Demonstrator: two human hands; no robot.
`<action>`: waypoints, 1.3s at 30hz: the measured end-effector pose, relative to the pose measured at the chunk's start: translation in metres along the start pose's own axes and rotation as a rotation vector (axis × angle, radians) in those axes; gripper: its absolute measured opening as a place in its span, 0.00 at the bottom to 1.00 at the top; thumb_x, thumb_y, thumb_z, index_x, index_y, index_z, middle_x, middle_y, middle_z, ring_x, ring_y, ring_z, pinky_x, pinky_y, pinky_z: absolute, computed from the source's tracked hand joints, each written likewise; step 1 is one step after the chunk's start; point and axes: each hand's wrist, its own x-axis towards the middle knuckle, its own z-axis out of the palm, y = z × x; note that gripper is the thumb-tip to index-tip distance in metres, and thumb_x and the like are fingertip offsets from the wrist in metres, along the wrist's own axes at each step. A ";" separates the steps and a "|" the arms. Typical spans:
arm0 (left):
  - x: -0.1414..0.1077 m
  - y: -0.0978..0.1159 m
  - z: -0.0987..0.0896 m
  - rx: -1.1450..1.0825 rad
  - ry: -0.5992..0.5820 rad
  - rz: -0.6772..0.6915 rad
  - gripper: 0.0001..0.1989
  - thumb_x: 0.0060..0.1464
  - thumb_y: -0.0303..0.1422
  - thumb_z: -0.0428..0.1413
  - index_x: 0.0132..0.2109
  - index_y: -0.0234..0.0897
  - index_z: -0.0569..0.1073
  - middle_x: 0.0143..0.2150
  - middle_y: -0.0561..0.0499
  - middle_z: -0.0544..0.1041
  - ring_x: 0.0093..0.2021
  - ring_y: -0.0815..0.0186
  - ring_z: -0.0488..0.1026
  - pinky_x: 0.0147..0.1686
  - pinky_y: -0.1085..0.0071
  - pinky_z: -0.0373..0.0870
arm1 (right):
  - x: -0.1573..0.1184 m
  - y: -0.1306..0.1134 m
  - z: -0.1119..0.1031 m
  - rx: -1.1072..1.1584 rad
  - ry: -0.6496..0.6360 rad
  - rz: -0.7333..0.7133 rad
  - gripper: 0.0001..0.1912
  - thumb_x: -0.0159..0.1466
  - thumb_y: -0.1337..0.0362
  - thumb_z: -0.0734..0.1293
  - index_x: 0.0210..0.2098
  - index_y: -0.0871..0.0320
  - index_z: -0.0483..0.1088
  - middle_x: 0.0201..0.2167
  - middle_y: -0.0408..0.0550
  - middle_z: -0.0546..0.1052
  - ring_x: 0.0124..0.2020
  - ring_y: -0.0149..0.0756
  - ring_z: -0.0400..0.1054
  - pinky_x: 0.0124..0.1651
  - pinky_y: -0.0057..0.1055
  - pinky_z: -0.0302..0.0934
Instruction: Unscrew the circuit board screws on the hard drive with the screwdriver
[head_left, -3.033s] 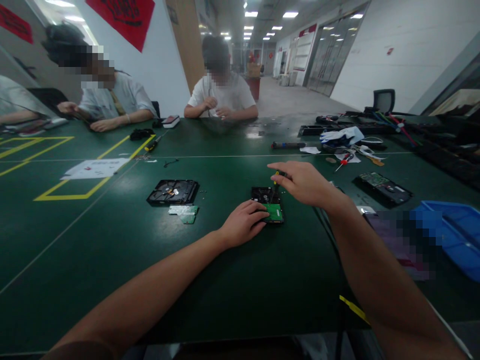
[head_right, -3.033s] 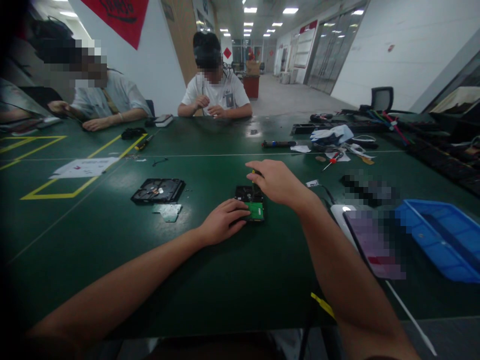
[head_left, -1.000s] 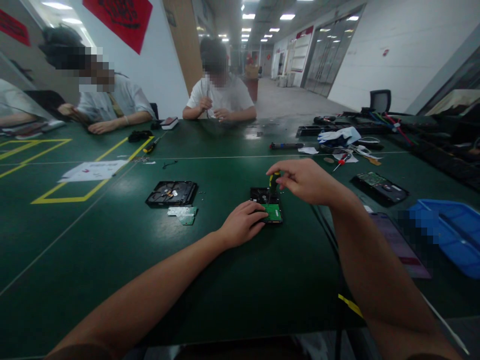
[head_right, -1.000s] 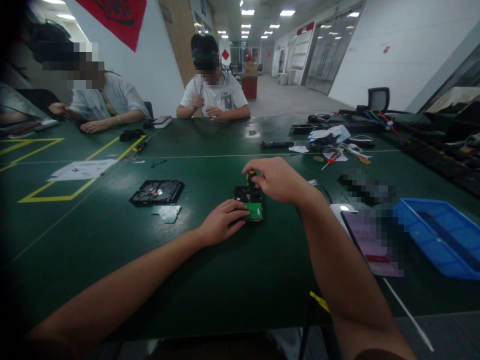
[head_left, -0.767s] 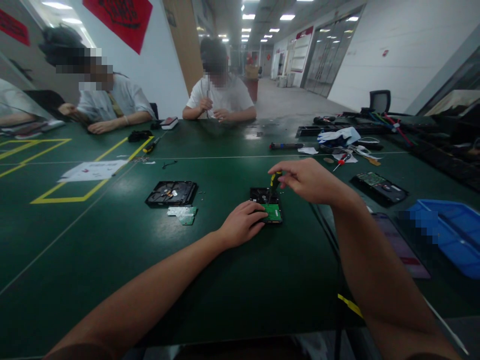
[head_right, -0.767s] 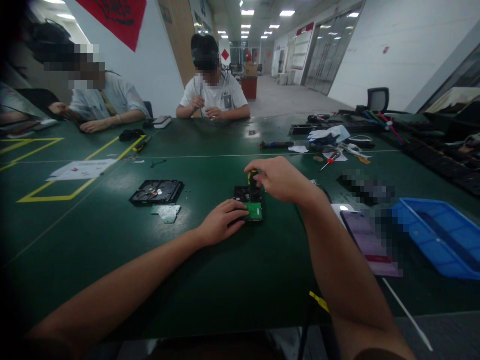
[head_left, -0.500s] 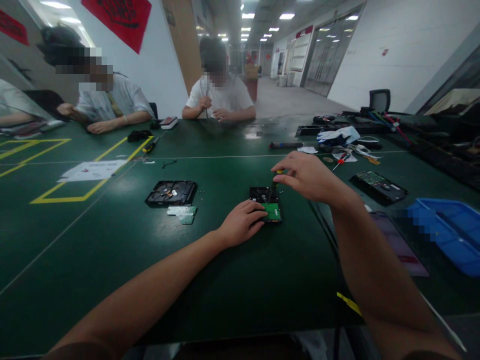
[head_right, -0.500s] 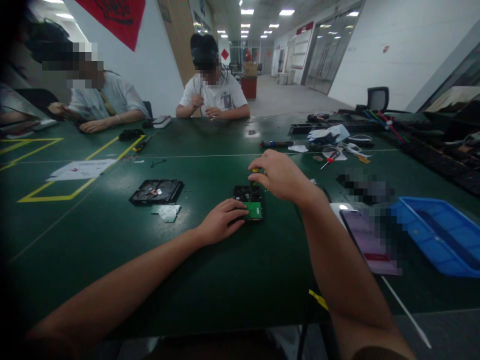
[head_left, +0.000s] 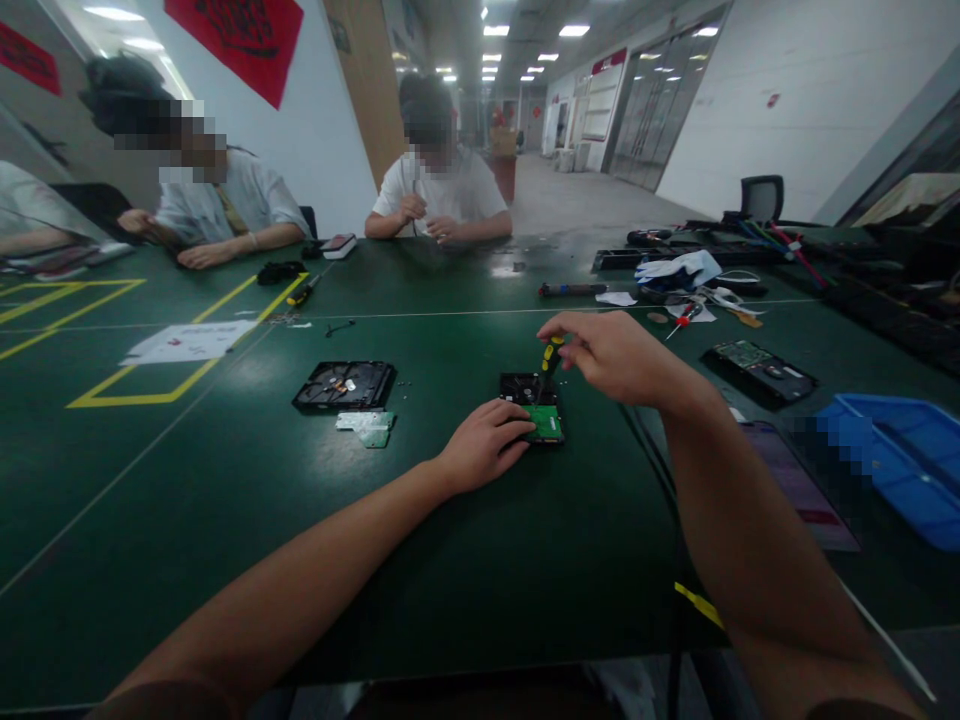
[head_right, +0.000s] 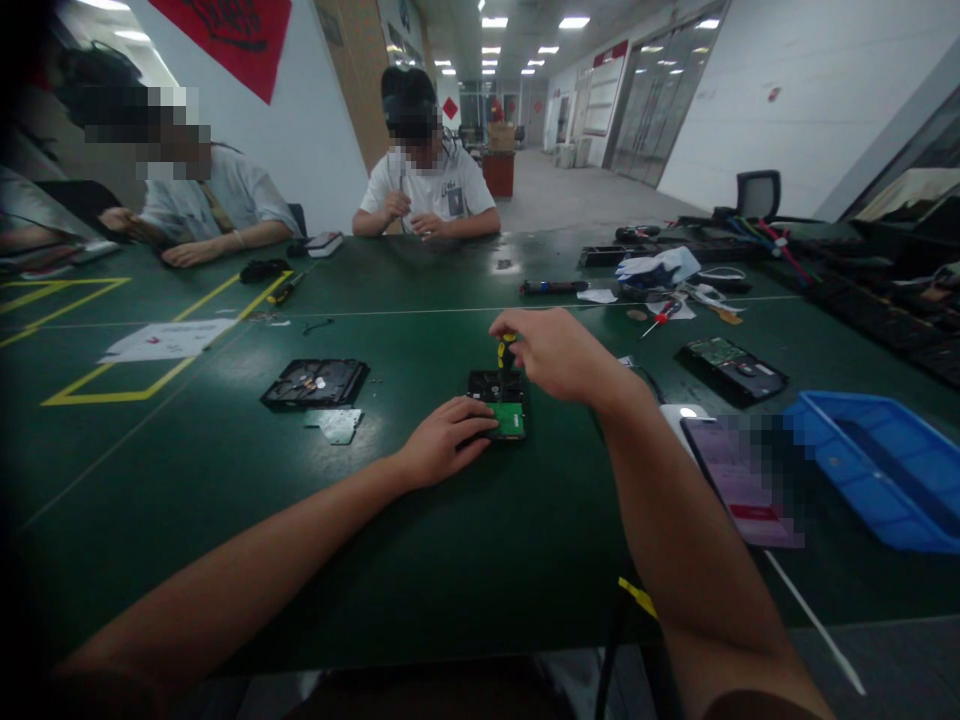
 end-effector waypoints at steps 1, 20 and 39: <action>0.000 0.000 0.000 -0.001 -0.001 0.002 0.14 0.72 0.35 0.56 0.60 0.41 0.77 0.59 0.42 0.78 0.61 0.52 0.75 0.62 0.47 0.75 | 0.000 0.000 -0.001 0.003 -0.005 0.006 0.20 0.68 0.72 0.63 0.55 0.57 0.80 0.42 0.50 0.86 0.42 0.42 0.79 0.48 0.37 0.66; 0.000 0.001 0.000 0.000 0.002 -0.003 0.15 0.71 0.34 0.57 0.61 0.41 0.77 0.59 0.42 0.78 0.61 0.52 0.75 0.62 0.47 0.76 | 0.001 0.000 0.002 0.018 0.077 0.048 0.14 0.73 0.58 0.67 0.48 0.52 0.85 0.44 0.48 0.88 0.41 0.42 0.80 0.46 0.36 0.66; 0.000 0.001 0.000 0.008 0.004 0.000 0.14 0.72 0.35 0.56 0.60 0.40 0.77 0.59 0.41 0.77 0.62 0.52 0.75 0.62 0.48 0.75 | 0.002 0.003 0.002 0.026 0.035 0.071 0.10 0.70 0.59 0.70 0.44 0.55 0.84 0.40 0.49 0.87 0.39 0.42 0.80 0.45 0.38 0.65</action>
